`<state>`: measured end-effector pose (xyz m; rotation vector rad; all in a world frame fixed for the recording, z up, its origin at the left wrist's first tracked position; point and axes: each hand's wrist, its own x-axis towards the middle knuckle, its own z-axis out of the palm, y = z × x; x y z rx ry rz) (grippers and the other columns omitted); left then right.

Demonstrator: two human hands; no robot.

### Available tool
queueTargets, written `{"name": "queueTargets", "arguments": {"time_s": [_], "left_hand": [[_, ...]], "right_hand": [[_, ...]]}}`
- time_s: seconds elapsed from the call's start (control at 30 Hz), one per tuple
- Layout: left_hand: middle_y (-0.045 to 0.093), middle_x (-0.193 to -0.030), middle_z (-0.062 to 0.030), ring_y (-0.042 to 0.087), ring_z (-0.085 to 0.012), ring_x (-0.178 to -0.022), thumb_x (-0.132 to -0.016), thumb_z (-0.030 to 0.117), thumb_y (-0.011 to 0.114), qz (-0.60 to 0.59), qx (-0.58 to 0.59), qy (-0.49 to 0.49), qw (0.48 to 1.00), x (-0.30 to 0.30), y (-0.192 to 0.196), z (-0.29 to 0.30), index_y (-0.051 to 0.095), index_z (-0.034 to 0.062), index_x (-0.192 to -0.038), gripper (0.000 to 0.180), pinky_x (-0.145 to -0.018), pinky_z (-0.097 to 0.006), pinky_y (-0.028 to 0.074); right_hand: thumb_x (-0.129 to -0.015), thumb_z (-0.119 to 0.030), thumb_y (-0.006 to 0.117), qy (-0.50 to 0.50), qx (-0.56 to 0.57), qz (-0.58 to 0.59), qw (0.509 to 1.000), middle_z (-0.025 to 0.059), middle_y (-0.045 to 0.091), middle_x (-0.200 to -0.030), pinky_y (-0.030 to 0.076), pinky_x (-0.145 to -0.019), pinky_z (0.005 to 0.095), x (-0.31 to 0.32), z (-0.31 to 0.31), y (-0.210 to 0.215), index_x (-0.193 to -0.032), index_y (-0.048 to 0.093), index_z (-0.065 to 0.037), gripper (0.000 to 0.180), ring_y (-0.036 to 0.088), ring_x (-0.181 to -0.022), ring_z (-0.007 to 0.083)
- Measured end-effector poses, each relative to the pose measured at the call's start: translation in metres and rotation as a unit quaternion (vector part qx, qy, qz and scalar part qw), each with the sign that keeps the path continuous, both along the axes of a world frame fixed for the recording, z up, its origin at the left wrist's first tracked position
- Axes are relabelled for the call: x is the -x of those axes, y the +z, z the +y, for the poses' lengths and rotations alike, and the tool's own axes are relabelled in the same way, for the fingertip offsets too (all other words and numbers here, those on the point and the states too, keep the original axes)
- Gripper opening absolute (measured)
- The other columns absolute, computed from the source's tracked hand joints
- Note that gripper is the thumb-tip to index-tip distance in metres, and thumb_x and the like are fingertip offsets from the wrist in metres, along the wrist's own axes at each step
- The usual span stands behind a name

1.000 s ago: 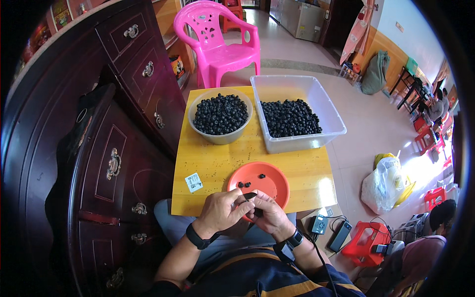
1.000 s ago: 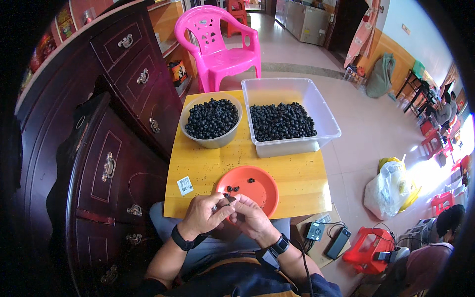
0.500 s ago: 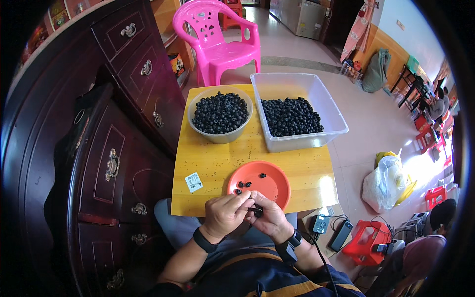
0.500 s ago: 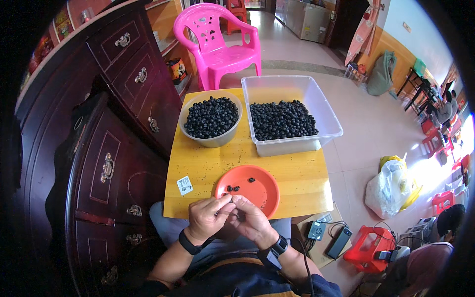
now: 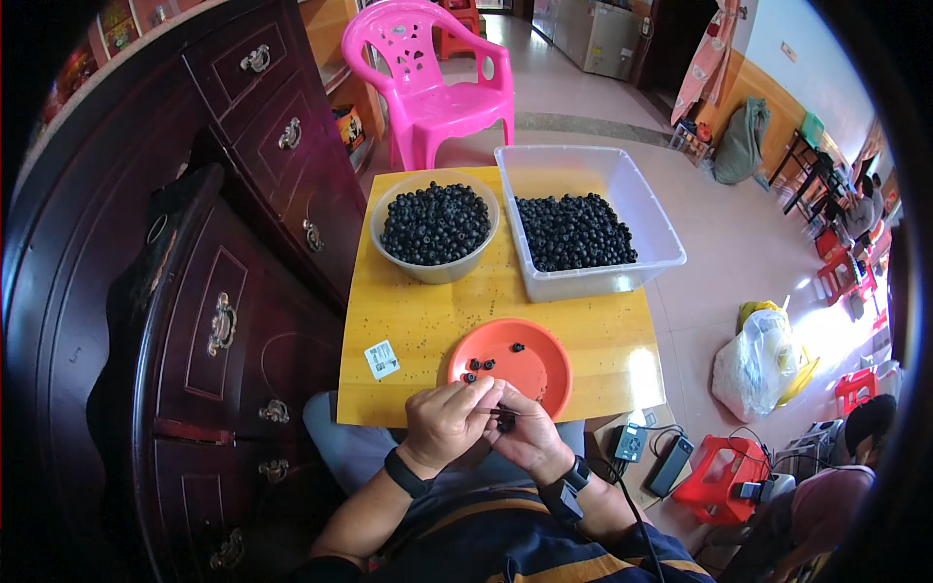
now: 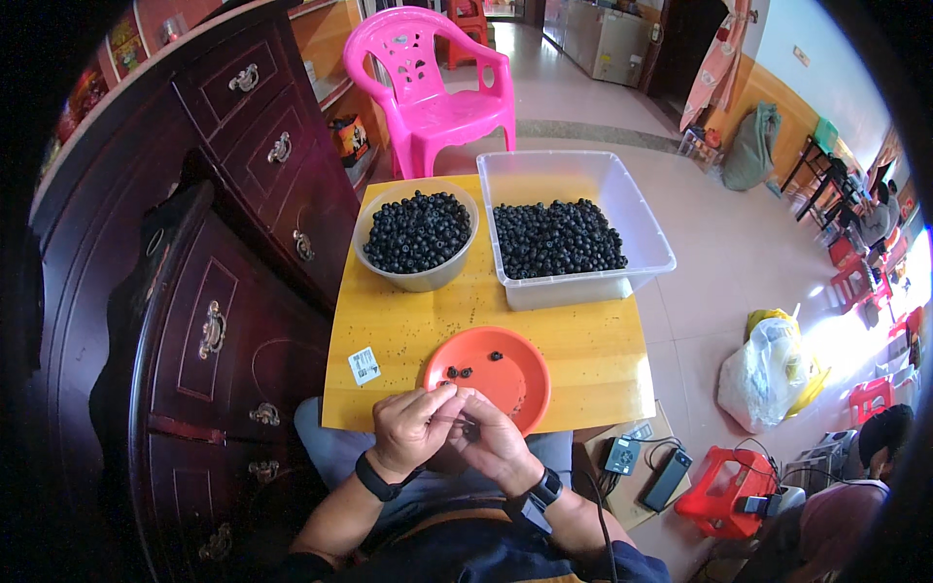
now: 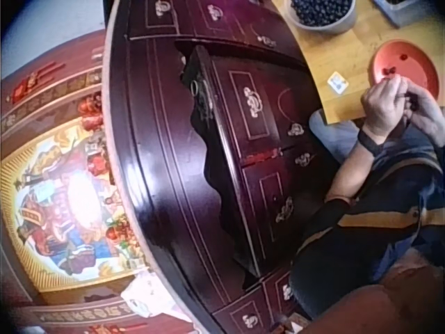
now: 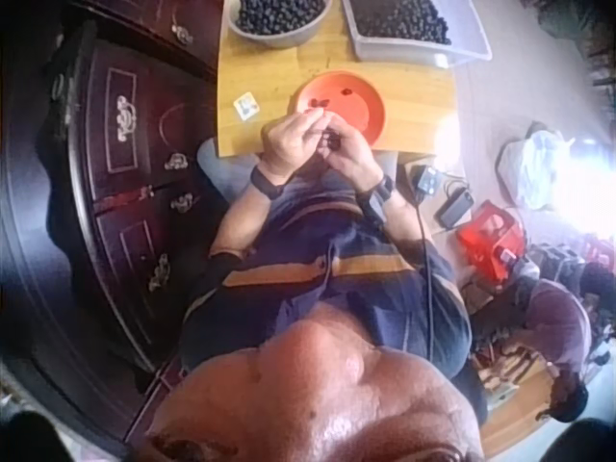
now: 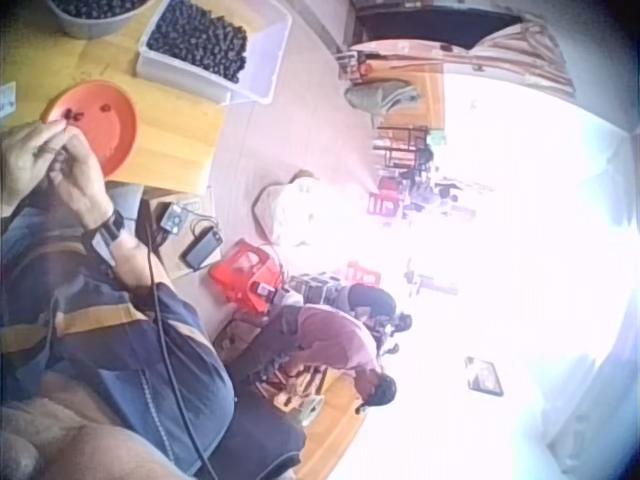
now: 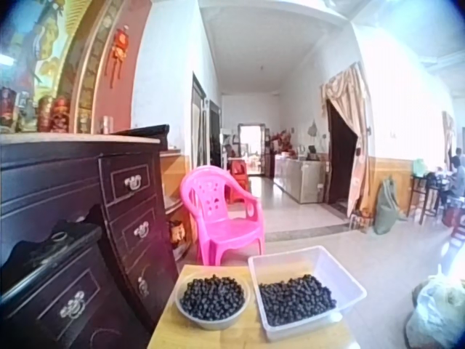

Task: Removing seeds or stems from small black fruits and placing them onto a plate.

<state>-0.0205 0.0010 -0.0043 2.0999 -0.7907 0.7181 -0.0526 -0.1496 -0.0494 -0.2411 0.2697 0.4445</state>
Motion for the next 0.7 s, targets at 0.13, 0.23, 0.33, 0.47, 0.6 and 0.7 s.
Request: {"name": "queueTargets", "arguments": {"time_s": [0.13, 0.23, 0.33, 0.47, 0.6, 0.7], "left_hand": [[0.067, -0.069, -0.0078, 0.068, -0.0229, -0.059, -0.082, 0.01, 0.079, 0.038, 0.03, 0.001, 0.999, 0.0, -0.003, -0.001, 0.071, 0.0063, -0.099, 0.019, -0.053, -0.033, 0.053], [0.069, -0.071, -0.0091, 0.07, -0.0232, -0.061, -0.083, 0.01, 0.079, 0.058, 0.045, 0.006, 0.997, 0.001, -0.006, 0.001, 0.071, 0.0058, -0.099, 0.019, -0.054, -0.032, 0.054], [0.069, -0.072, -0.0097, 0.07, -0.0224, -0.062, -0.083, 0.011, 0.08, 0.068, 0.043, 0.007, 0.997, 0.003, -0.007, 0.002, 0.07, 0.0052, -0.098, 0.018, -0.055, -0.031, 0.054], [0.069, -0.071, -0.009, 0.068, -0.0184, -0.059, -0.083, 0.012, 0.081, 0.138, 0.112, -0.013, 0.984, 0.004, -0.012, 0.006, 0.067, 0.0042, -0.091, 0.018, -0.054, -0.03, 0.052], [0.067, -0.069, -0.007, 0.061, -0.014, -0.053, -0.082, 0.022, 0.083, 0.215, 0.086, -0.004, 0.973, -0.004, 0.001, 0.012, 0.065, 0.0029, -0.09, 0.028, -0.051, -0.028, 0.048], [0.067, -0.07, -0.0079, 0.062, -0.0154, -0.055, -0.083, 0.031, 0.082, 0.247, 0.07, -0.012, 0.967, -0.007, 0.002, 0.017, 0.065, 0.002, -0.092, 0.035, -0.053, -0.029, 0.049]], "right_hand": [[-0.098, -0.021, 0.064, -0.009, 0.02, 0.022, 1.0, 0.0007, 0.066, -0.099, 0.052, -0.073, 0.024, -0.002, 0.003, 0.007, -0.111, 0.064, -0.008, 0.019, 0.063, -0.087, 0.0112], [-0.099, -0.021, 0.062, 0.002, 0.035, 0.036, 0.999, -0.0025, 0.063, -0.095, 0.049, -0.074, 0.0218, -0.002, 0.004, 0.015, -0.106, 0.063, -0.01, 0.012, 0.058, -0.084, 0.0075], [-0.101, -0.021, 0.059, 0.013, 0.057, 0.036, 0.998, -0.0053, 0.06, -0.09, 0.047, -0.075, 0.0207, -0.003, 0.004, 0.013, -0.099, 0.062, -0.012, 0.009, 0.054, -0.081, 0.0044], [-0.101, -0.019, 0.06, 0.004, 0.037, 0.016, 0.999, -0.0047, 0.059, -0.088, 0.048, -0.073, 0.022, -0.002, 0.0, 0.012, -0.097, 0.061, -0.012, 0.008, 0.054, -0.077, 0.0058], [-0.101, -0.016, 0.059, -0.008, 0.061, -0.023, 0.998, -0.0015, 0.059, -0.089, 0.048, -0.07, 0.0227, -0.009, -0.002, 0.02, -0.095, 0.058, -0.011, 0.007, 0.054, -0.076, 0.0064], [-0.101, -0.017, 0.059, -0.002, 0.05, -0.052, 0.997, -0.0001, 0.059, -0.09, 0.049, -0.07, 0.0221, -0.011, -0.003, 0.016, -0.095, 0.058, -0.011, 0.009, 0.054, -0.077, 0.0066]]}}
